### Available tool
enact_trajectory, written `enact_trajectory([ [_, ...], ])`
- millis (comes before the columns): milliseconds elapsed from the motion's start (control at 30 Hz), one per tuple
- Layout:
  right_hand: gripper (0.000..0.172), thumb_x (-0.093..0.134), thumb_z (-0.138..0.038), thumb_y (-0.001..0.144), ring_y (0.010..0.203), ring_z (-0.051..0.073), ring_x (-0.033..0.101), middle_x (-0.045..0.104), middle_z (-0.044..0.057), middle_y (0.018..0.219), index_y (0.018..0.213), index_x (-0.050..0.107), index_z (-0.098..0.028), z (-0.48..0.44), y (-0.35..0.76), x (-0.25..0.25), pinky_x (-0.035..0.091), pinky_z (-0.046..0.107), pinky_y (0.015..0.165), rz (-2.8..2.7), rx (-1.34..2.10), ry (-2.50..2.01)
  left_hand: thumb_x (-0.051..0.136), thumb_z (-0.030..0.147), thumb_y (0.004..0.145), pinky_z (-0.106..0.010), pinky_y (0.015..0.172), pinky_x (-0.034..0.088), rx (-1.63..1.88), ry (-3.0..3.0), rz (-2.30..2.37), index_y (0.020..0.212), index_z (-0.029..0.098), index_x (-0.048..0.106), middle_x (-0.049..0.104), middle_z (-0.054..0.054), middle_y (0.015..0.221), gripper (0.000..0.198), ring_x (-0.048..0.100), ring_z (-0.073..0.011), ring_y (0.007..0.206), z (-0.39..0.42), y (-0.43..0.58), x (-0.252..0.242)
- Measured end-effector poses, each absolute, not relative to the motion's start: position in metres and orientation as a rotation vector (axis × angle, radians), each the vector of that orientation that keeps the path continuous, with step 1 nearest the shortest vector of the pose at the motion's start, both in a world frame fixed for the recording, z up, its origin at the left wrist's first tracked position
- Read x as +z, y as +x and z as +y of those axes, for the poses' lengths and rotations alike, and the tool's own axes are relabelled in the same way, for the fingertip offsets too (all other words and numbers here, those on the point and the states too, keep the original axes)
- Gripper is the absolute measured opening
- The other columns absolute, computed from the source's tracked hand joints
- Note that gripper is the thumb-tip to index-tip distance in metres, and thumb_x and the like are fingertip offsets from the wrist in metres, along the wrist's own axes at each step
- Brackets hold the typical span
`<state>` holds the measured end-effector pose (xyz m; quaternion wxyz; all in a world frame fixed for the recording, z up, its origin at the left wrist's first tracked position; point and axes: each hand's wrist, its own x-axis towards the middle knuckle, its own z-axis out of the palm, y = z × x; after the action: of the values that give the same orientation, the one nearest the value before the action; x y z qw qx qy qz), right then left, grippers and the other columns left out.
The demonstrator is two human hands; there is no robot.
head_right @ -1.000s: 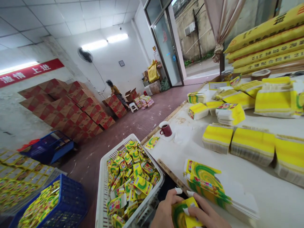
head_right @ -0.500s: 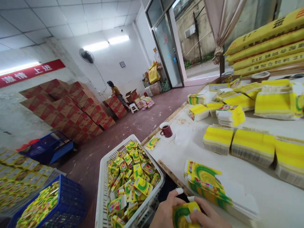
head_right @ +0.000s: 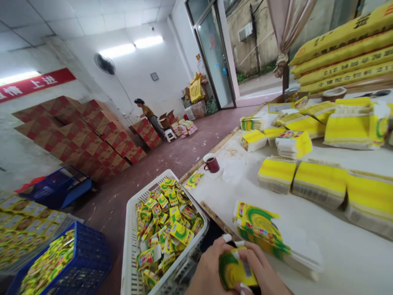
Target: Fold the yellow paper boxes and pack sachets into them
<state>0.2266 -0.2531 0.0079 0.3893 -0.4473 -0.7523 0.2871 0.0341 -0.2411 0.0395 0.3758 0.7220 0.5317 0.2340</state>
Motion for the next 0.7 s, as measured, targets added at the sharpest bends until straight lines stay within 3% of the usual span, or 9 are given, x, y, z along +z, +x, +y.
enact_trajectory([
  [100, 0.042, 0.058, -0.03, 0.089, 0.124, 0.029, 0.06, 0.059, 0.018, 0.133, 0.129, 0.053, -0.019, -0.261, 0.226, 0.022, 0.051, 0.043, 0.104, -1.828, 0.743, -1.193, 0.08, 0.022, 0.056, -0.047, 0.1, 0.049, 0.614, 1.877, 1.32, 0.129, 0.018, 0.051, 0.064, -0.013, 0.125, 0.078, 0.061, -0.032, 0.112, -0.243, 0.034, 0.062],
  [267, 0.056, 0.044, -0.027, 0.097, 0.136, 0.027, 0.05, 0.048, 0.018, 0.149, 0.15, 0.028, -0.021, -0.271, 0.213, 0.034, 0.046, 0.048, 0.111, -1.626, 0.888, -1.307, 0.078, 0.027, 0.067, -0.05, 0.088, 0.052, 0.554, 2.036, 1.388, 0.119, 0.016, 0.055, 0.067, -0.013, 0.111, 0.058, 0.063, -0.0322, 0.1, -0.244, 0.039, 0.068],
  [467, 0.052, 0.034, -0.015, 0.095, 0.138, 0.026, 0.048, 0.051, 0.018, 0.146, 0.147, 0.038, -0.016, -0.272, 0.189, 0.036, 0.043, 0.051, 0.114, -1.645, 0.841, -1.398, 0.071, 0.02, 0.07, -0.045, 0.08, 0.055, 0.61, 2.269, 1.424, 0.124, 0.016, 0.051, 0.068, -0.012, 0.107, 0.057, 0.066, -0.0298, 0.091, -0.251, 0.041, 0.048],
  [600, 0.051, 0.049, -0.022, 0.092, 0.123, 0.027, 0.059, 0.058, 0.018, 0.138, 0.142, 0.043, -0.016, -0.258, 0.209, 0.055, 0.051, 0.047, 0.104, -1.646, 0.799, -1.411, 0.069, 0.041, 0.079, -0.046, 0.086, 0.054, 0.692, 2.194, 1.497, 0.119, 0.018, 0.054, 0.067, -0.012, 0.107, 0.049, 0.066, -0.0305, 0.097, -0.233, 0.003, 0.045],
  [700, 0.03, 0.053, -0.022, 0.091, 0.111, 0.028, 0.061, 0.066, 0.014, 0.118, 0.119, 0.06, -0.018, -0.24, 0.239, 0.068, 0.052, 0.046, 0.098, -1.595, 0.549, -1.616, 0.067, 0.058, 0.077, -0.054, 0.09, 0.051, 0.822, 1.993, 2.042, 0.119, 0.013, 0.056, 0.066, -0.015, 0.106, 0.063, 0.064, -0.037, 0.102, -0.211, -0.045, 0.045],
])
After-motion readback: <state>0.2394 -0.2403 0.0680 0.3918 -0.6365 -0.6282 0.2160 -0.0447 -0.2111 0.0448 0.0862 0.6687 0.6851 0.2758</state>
